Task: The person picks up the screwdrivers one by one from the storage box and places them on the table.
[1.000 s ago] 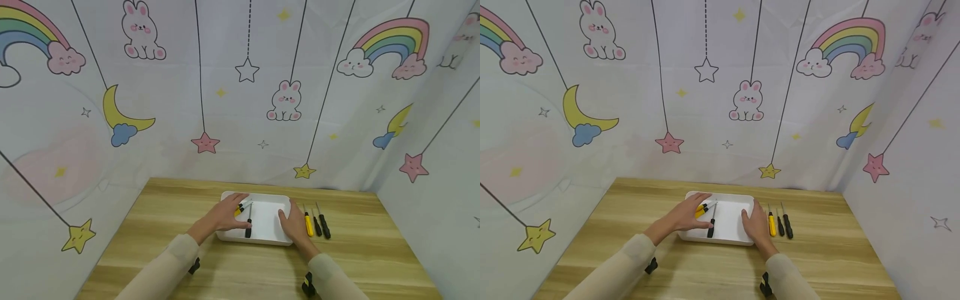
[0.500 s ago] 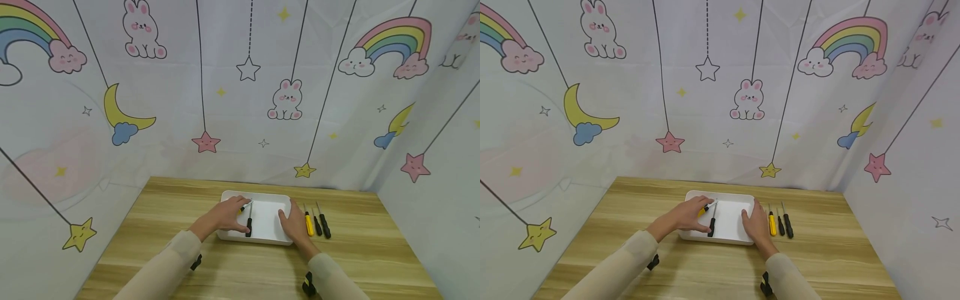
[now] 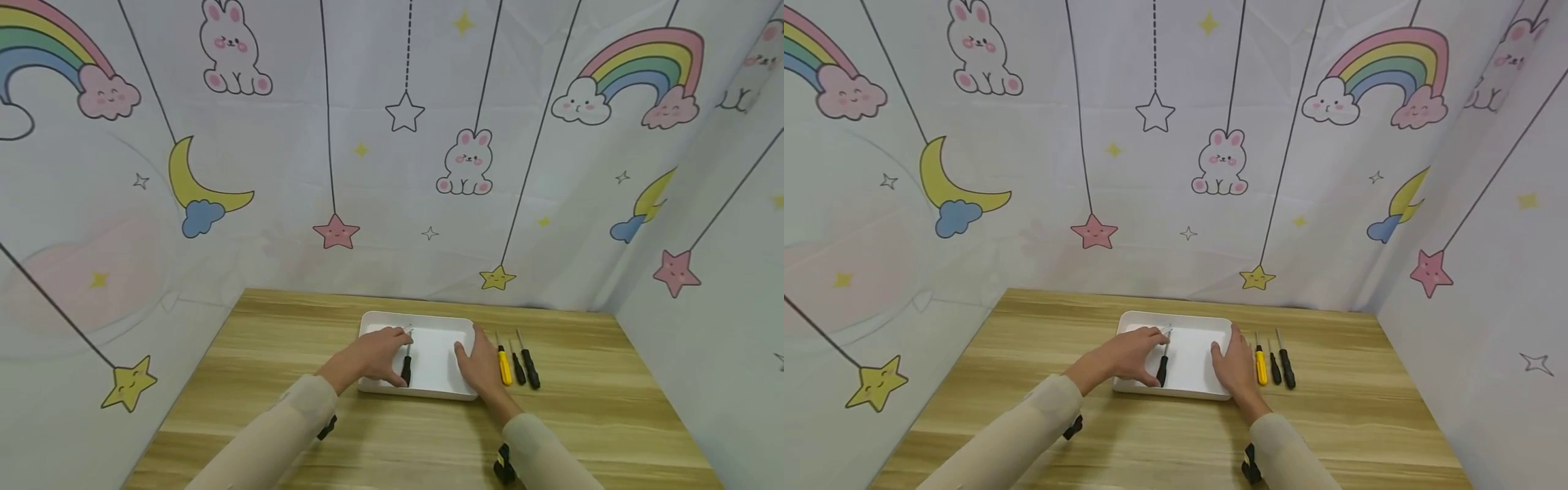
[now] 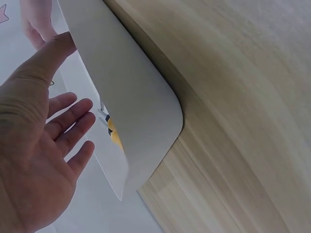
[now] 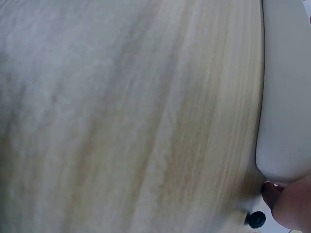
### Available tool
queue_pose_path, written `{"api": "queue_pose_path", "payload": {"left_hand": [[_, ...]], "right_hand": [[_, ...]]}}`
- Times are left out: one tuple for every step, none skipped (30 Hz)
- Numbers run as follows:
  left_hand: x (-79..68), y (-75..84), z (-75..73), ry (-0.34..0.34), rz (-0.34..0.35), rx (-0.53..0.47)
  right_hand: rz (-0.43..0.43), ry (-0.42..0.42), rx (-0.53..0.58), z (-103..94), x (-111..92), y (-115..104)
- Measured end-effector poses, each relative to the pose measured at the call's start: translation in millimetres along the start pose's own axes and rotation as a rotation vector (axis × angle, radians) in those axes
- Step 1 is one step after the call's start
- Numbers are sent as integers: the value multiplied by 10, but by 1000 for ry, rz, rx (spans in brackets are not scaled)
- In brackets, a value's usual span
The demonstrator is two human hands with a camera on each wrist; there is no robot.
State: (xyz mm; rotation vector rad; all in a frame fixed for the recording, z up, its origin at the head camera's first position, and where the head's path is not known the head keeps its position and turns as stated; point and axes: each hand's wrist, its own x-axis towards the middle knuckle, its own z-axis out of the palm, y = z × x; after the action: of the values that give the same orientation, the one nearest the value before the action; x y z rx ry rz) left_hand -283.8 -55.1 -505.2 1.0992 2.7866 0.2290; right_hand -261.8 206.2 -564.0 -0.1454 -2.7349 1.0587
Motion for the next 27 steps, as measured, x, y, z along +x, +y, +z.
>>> {"api": "queue_pose_path", "payload": {"left_hand": [[8, 2, 4, -12, -7, 4], [17, 3, 6, -25, -13, 10], [29, 4, 8, -37, -19, 18], [39, 8, 7, -48, -22, 24], [52, 11, 1, -60, -25, 30], [63, 16, -4, -71, -27, 38], [75, 20, -8, -78, -27, 41], [83, 28, -11, -83, -30, 39], [91, 34, -13, -89, -32, 39], [98, 38, -13, -93, -35, 36], [103, 41, -10, -98, -37, 35], [106, 43, -1, -102, -39, 38], [108, 45, 9, -108, -42, 42], [108, 46, 19, -111, -42, 51], [109, 46, 28, -115, -41, 62], [111, 47, 36, -118, -39, 71], [111, 50, 41, -122, -36, 82], [112, 53, 46, -121, -33, 90], [114, 57, 46, -121, -30, 94], [117, 62, 45, -120, -28, 97], [120, 67, 45, -119, -27, 99], [125, 72, 45, -116, -23, 101], [130, 78, 48, -115, -21, 107], [137, 84, 53, -112, -17, 112], [144, 90, 59, -111, -16, 117], [151, 95, 70, -111, -15, 125], [160, 100, 80, -111, -13, 136]], "right_hand": [[1, -1, 0, -1, 1, -1], [3, -2, 1, -4, 2, -1], [3, -2, 0, -6, 2, -1], [4, -2, 2, -8, 3, -1], [6, -3, 4, -10, 4, 0], [8, -2, 6, -11, 6, 1], [8, -2, 10, -12, 6, 3], [7, -2, 10, -14, 7, 5], [7, 0, 10, -14, 7, 7], [9, -1, 11, -14, 6, 9], [11, -3, 9, -13, 5, 10], [11, -4, 8, -11, 3, 11], [11, -4, 11, -9, 0, 12], [12, -4, 9, -6, -1, 13], [15, -7, 12, -1, -3, 13], [17, -10, 12, 1, -5, 13], [17, -11, 13, 4, -6, 14], [18, -11, 16, 4, -7, 14], [19, -11, 18, 3, -7, 13], [21, -13, 17, 1, -7, 12], [22, -14, 17, -1, -8, 10], [21, -13, 15, -5, -8, 10], [22, -14, 14, -8, -9, 8], [21, -14, 13, -11, -9, 6], [21, -14, 13, -14, -10, 4], [20, -14, 13, -15, -10, 3], [18, -13, 14, -17, -11, 2]]}}
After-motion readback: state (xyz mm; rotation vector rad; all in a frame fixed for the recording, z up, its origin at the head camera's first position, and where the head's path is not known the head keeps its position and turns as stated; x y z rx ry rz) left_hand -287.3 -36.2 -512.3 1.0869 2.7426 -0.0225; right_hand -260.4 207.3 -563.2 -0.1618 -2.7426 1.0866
